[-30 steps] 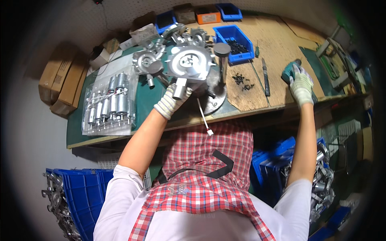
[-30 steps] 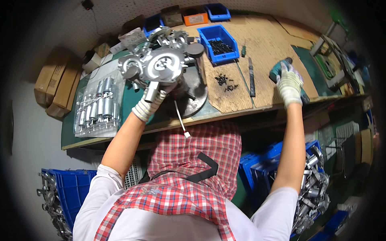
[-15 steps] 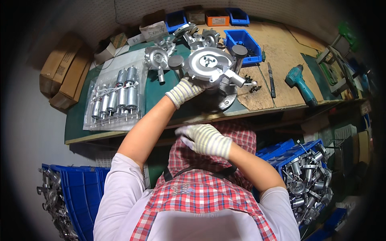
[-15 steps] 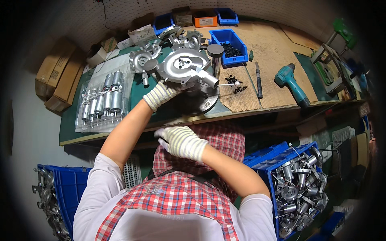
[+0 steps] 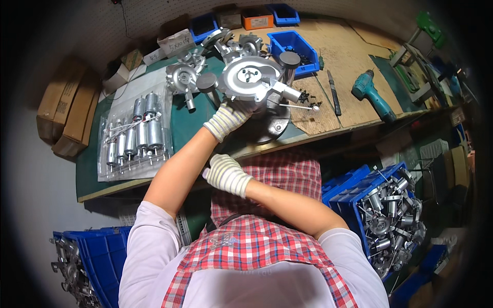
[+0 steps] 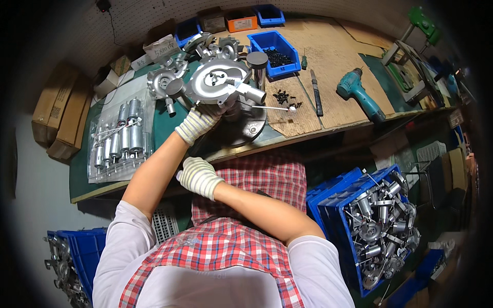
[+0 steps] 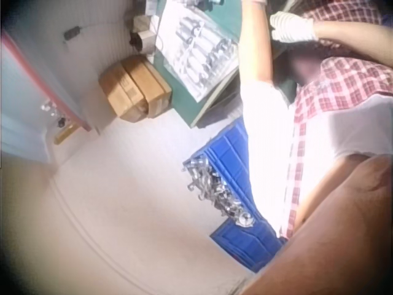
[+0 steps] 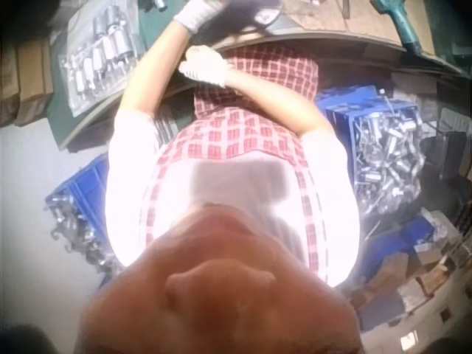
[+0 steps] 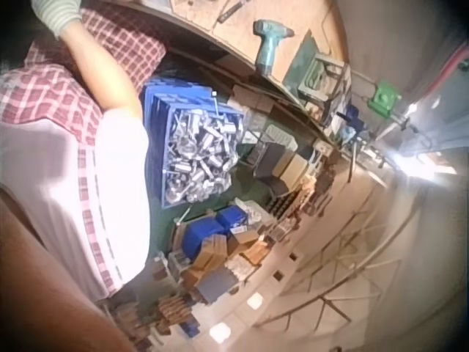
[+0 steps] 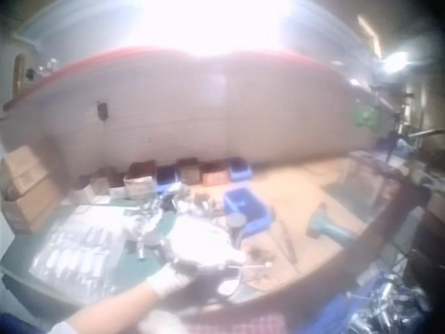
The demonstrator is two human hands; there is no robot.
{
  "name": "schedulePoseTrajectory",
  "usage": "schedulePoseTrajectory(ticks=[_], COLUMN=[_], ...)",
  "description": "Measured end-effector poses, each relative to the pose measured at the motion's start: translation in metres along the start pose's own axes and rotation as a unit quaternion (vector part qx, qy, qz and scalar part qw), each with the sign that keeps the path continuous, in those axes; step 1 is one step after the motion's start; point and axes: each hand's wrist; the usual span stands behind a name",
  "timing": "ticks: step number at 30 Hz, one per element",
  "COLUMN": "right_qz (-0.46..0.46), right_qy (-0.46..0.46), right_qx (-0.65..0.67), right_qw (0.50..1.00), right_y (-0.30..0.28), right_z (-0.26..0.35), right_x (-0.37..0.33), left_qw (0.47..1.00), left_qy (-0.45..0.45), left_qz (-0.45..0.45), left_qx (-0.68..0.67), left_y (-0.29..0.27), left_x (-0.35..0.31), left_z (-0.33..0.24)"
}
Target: The person assembles metal components on a workbench using a cordless drill and a bench vise. They insert screws, tighten them with the drill, secure parts in the vise, and place finished assemblies into a blue bin.
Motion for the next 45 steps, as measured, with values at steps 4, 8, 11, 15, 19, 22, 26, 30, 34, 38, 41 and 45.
schedulePoseTrajectory(ticks=[4, 8, 11, 15, 19, 22, 26, 30, 34, 38, 41, 45], right_qz=[-0.044, -0.024, -0.026, -0.072, -0.085, -0.089, -0.073, -0.028, -0.012, -0.025, -0.024, -0.227], right_qy=[0.077, 0.091, 0.094, 0.045, 0.05, 0.043, 0.042, 0.078, 0.077, 0.094, 0.154, 0.081], right_qx=[0.145, 0.238, 0.252, 0.21, 0.162, 0.182, 0.2, 0.229, 0.253, 0.264, 0.258, 0.149], right_qw=[0.985, 0.967, 0.963, 0.974, 0.982, 0.978, 0.976, 0.97, 0.964, 0.96, 0.953, 0.959], right_y=[-0.009, -0.02, -0.018, -0.001, 0.009, 0.013, 0.007, -0.01, -0.018, -0.031, -0.048, -0.064], right_z=[0.004, 0.003, -0.002, -0.008, -0.018, -0.024, -0.021, -0.018, -0.009, 0.004, 0.009, -0.021], right_x=[-0.034, -0.051, -0.053, -0.046, -0.033, -0.032, -0.041, -0.05, -0.055, -0.068, -0.085, -0.129], left_qw=[0.994, 0.998, 0.967, 0.973, 0.973, 0.951, 0.979, 0.988, 0.972, 0.989, 0.986, 0.958], left_qy=[0.012, -0.017, 0.004, -0.025, 0.016, 0.046, -0.059, -0.067, -0.026, -0.012, -0.024, -0.021], left_qz=[0.049, 0.026, 0.235, 0.225, 0.185, 0.128, -0.193, -0.058, -0.02, -0.023, -0.141, -0.118], left_qx=[0.096, 0.052, 0.096, 0.038, 0.14, 0.276, 0.028, 0.125, 0.234, 0.149, 0.087, 0.259], left_y=[-0.018, -0.049, -0.076, -0.017, -0.046, -0.045, -0.016, -0.028, -0.029, -0.027, -0.025, -0.025], left_x=[0.003, 0.017, 0.035, 0.013, 0.023, 0.014, 0.013, 0.013, 0.01, 0.019, 0.017, 0.012], left_z=[-0.006, -0.01, -0.011, -0.006, -0.012, -0.012, -0.012, -0.024, -0.021, -0.02, -0.014, -0.017])
Point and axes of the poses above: each hand's wrist, its own x-axis towards the middle knuckle, its own y-axis out of the palm, z = x × y, and after that the axes turned 13 degrees about x, right-handed
